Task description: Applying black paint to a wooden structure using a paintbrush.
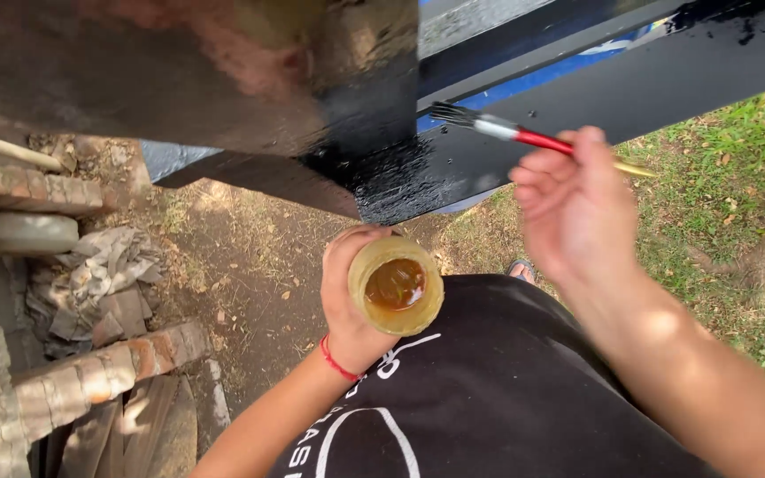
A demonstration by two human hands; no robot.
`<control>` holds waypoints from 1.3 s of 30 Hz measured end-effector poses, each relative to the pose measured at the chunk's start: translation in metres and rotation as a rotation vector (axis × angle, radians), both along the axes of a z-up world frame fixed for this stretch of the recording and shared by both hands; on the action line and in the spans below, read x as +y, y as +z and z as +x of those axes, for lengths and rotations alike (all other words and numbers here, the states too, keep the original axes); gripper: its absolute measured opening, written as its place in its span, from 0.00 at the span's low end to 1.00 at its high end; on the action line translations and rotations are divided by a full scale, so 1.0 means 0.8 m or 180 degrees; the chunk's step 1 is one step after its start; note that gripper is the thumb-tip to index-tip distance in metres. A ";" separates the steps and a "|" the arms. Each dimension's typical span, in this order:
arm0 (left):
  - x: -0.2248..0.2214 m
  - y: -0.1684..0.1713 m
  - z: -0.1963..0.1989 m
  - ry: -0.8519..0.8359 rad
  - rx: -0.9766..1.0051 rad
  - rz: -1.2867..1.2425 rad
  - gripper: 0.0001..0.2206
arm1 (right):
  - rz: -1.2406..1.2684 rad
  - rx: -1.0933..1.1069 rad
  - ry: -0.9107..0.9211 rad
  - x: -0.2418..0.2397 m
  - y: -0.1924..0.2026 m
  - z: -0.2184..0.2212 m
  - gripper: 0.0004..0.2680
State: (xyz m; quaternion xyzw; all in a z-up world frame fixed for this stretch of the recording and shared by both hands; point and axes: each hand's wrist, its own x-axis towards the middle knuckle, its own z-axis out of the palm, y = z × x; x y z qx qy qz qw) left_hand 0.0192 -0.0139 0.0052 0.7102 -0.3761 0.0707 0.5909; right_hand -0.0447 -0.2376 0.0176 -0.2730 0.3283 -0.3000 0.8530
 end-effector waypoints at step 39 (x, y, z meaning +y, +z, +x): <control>0.061 0.034 -0.041 0.0187 0.0042 0.0328 0.29 | -0.4518 -0.0070 -0.0348 -0.104 -0.078 -0.030 0.06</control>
